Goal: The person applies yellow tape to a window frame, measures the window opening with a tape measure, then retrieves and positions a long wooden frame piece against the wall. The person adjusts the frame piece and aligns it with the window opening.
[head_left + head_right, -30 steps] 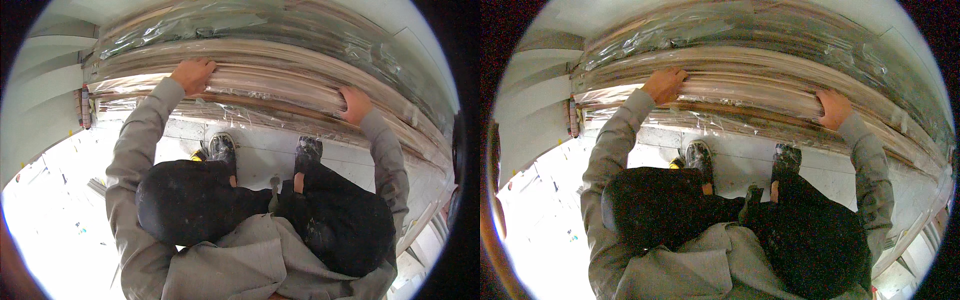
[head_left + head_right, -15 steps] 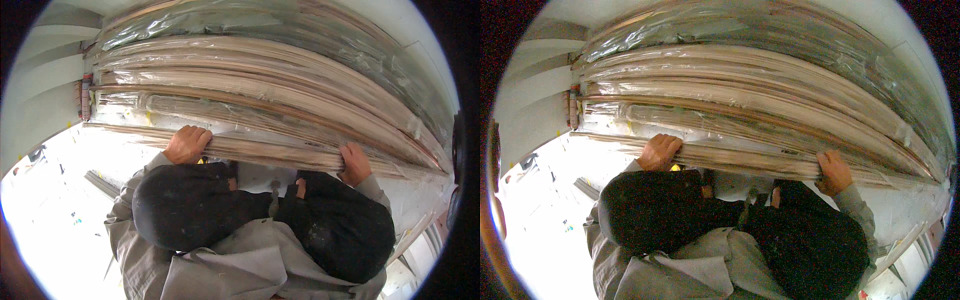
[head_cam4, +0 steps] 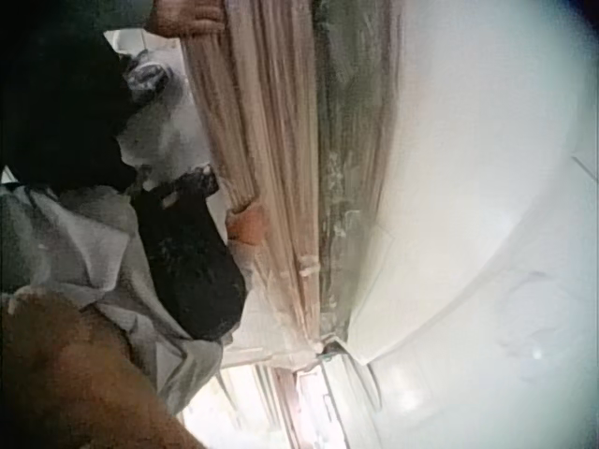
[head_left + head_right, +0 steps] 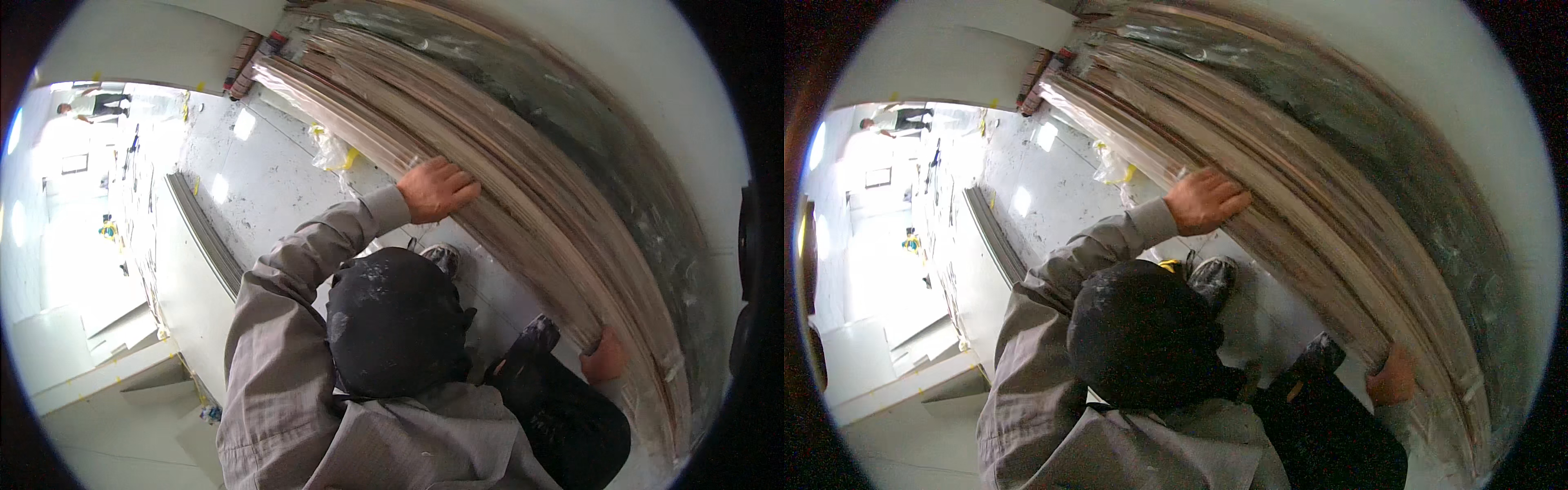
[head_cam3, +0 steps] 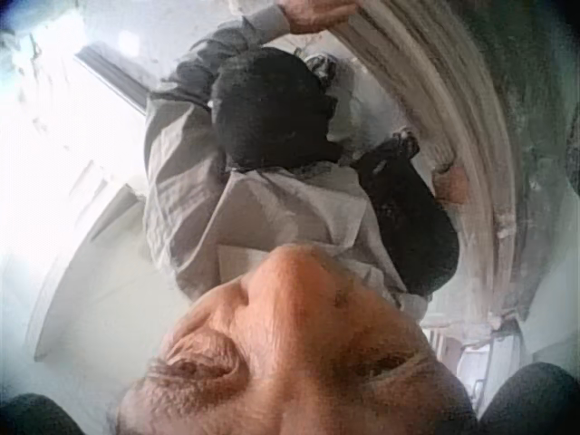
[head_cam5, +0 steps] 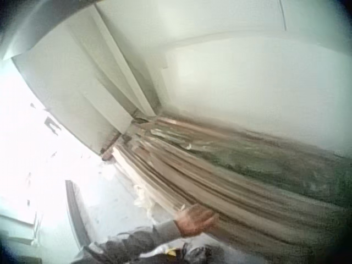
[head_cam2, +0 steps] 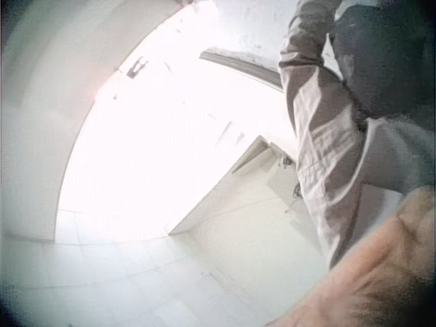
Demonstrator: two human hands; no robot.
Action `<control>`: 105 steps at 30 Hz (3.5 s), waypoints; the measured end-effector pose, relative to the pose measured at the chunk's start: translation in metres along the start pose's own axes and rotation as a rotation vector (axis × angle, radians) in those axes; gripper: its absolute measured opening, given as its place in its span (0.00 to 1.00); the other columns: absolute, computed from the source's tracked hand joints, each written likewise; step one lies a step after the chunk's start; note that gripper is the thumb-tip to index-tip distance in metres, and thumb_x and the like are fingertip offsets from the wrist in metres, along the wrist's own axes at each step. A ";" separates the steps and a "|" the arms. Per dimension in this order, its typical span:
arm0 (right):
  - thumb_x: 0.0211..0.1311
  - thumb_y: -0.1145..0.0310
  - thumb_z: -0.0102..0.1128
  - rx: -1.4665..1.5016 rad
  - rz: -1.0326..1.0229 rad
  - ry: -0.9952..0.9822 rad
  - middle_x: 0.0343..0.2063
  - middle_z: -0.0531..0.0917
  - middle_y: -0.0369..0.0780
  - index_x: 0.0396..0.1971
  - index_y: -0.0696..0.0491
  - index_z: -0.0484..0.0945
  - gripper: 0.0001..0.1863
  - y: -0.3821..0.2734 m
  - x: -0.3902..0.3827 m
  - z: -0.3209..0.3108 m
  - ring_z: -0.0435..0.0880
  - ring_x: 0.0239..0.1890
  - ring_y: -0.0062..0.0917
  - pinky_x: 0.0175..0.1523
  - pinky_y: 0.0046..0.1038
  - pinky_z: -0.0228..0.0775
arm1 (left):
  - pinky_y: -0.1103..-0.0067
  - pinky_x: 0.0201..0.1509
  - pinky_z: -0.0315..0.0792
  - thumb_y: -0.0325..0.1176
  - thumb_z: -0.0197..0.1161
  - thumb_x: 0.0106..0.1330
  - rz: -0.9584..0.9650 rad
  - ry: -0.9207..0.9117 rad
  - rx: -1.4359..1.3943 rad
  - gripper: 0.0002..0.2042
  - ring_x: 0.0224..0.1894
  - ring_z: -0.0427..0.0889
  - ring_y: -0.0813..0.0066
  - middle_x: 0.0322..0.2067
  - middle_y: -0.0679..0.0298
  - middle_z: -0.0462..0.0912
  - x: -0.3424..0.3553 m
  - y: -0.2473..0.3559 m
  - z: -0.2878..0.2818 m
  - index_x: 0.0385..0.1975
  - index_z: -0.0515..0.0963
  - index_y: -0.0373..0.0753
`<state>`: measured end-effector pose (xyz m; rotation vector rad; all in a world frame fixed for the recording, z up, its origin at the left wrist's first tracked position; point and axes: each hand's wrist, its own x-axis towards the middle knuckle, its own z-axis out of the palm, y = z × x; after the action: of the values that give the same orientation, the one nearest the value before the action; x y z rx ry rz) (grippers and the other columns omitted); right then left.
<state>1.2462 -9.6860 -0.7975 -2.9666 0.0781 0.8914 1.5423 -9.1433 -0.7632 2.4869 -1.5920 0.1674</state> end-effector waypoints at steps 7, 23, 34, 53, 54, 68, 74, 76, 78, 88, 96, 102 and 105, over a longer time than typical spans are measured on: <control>0.38 0.59 0.88 0.033 0.057 0.111 0.53 0.85 0.53 0.65 0.56 0.75 0.49 0.000 0.001 0.061 0.84 0.55 0.48 0.59 0.54 0.76 | 0.62 0.55 0.78 0.31 0.65 0.70 -0.084 0.010 0.002 0.19 0.49 0.85 0.59 0.46 0.54 0.84 -0.019 0.015 0.048 0.59 0.76 0.37; 0.40 0.57 0.86 0.068 0.008 0.101 0.48 0.78 0.52 0.53 0.58 0.74 0.41 0.001 -0.001 0.054 0.78 0.54 0.51 0.58 0.50 0.71 | 0.59 0.63 0.77 0.32 0.66 0.72 -0.085 -0.067 -0.191 0.22 0.58 0.82 0.53 0.57 0.50 0.81 -0.023 0.023 0.019 0.64 0.75 0.37; 0.59 0.48 0.71 -0.092 -0.424 0.239 0.40 0.79 0.51 0.41 0.55 0.79 0.25 0.032 -0.018 0.079 0.79 0.39 0.45 0.45 0.50 0.71 | 0.66 0.46 0.76 0.31 0.68 0.65 -0.054 0.086 -0.165 0.09 0.43 0.80 0.61 0.40 0.57 0.78 -0.049 0.032 0.030 0.39 0.76 0.38; 0.74 0.50 0.65 0.225 -0.093 0.219 0.62 0.78 0.58 0.64 0.60 0.77 0.31 0.007 -0.016 0.023 0.81 0.58 0.56 0.62 0.55 0.76 | 0.54 0.76 0.67 0.32 0.63 0.75 -0.170 0.059 -0.161 0.23 0.71 0.74 0.50 0.65 0.50 0.77 -0.056 0.040 0.043 0.68 0.70 0.38; 0.75 0.51 0.65 0.223 -0.031 0.203 0.65 0.76 0.59 0.67 0.60 0.75 0.32 0.005 -0.005 0.013 0.77 0.63 0.57 0.67 0.56 0.72 | 0.54 0.77 0.66 0.32 0.63 0.75 -0.178 0.030 -0.136 0.24 0.71 0.73 0.49 0.65 0.50 0.76 -0.053 0.039 0.045 0.69 0.70 0.38; 0.66 0.61 0.74 0.095 -0.059 -0.141 0.69 0.74 0.56 0.72 0.56 0.69 0.38 -0.028 0.107 -0.023 0.73 0.70 0.55 0.74 0.54 0.68 | 0.49 0.84 0.54 0.45 0.80 0.59 -0.157 -0.273 -0.265 0.45 0.78 0.63 0.50 0.72 0.51 0.69 -0.027 0.021 0.033 0.77 0.64 0.48; 0.57 0.64 0.78 0.013 -0.179 -0.013 0.58 0.82 0.56 0.60 0.60 0.78 0.32 0.002 0.097 0.001 0.83 0.57 0.54 0.59 0.54 0.80 | 0.47 0.85 0.50 0.57 0.83 0.53 -0.097 -0.184 -0.394 0.54 0.81 0.58 0.50 0.79 0.52 0.60 -0.033 0.022 0.032 0.80 0.59 0.50; 0.61 0.63 0.74 -0.013 -0.179 -0.052 0.59 0.82 0.56 0.60 0.61 0.79 0.29 -0.011 0.105 -0.006 0.85 0.54 0.52 0.56 0.53 0.82 | 0.47 0.85 0.50 0.58 0.82 0.53 -0.112 -0.146 -0.390 0.54 0.81 0.57 0.50 0.79 0.52 0.58 -0.040 0.023 0.030 0.79 0.60 0.49; 0.63 0.63 0.73 0.011 -0.145 -0.062 0.59 0.82 0.57 0.63 0.61 0.78 0.30 -0.013 0.104 -0.011 0.87 0.52 0.51 0.53 0.51 0.84 | 0.47 0.85 0.49 0.58 0.82 0.55 -0.120 -0.110 -0.378 0.53 0.81 0.57 0.49 0.79 0.52 0.58 -0.038 0.023 0.026 0.79 0.60 0.49; 0.49 0.68 0.77 -0.008 -0.169 0.209 0.40 0.83 0.55 0.47 0.58 0.78 0.26 0.013 0.088 0.008 0.84 0.40 0.53 0.43 0.52 0.77 | 0.48 0.84 0.53 0.42 0.76 0.64 -0.170 0.099 -0.141 0.37 0.80 0.61 0.52 0.76 0.51 0.65 0.005 0.015 0.032 0.73 0.69 0.43; 0.35 0.74 0.73 0.000 -0.161 0.363 0.29 0.77 0.48 0.27 0.54 0.74 0.17 -0.017 0.078 0.011 0.79 0.35 0.48 0.40 0.49 0.70 | 0.47 0.84 0.55 0.37 0.71 0.69 -0.201 -0.015 -0.079 0.27 0.71 0.74 0.52 0.66 0.50 0.77 0.023 0.012 0.041 0.68 0.74 0.40; 0.36 0.74 0.73 -0.018 -0.267 0.471 0.32 0.80 0.49 0.26 0.54 0.76 0.15 -0.022 0.068 0.010 0.81 0.38 0.47 0.42 0.48 0.73 | 0.49 0.81 0.60 0.32 0.70 0.69 -0.162 -0.072 -0.135 0.20 0.55 0.84 0.57 0.48 0.57 0.83 0.014 0.008 0.035 0.60 0.78 0.40; 0.48 0.65 0.78 -0.008 -0.171 0.165 0.47 0.83 0.52 0.45 0.57 0.80 0.25 -0.035 0.063 0.000 0.84 0.51 0.50 0.53 0.51 0.79 | 0.50 0.80 0.61 0.32 0.69 0.70 -0.113 -0.079 -0.097 0.19 0.55 0.83 0.59 0.47 0.58 0.83 -0.005 -0.011 0.027 0.59 0.79 0.42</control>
<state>1.3004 -9.6534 -0.8312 -2.9914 -0.1712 0.6284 1.5501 -9.1397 -0.7912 2.5281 -1.4457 -0.0238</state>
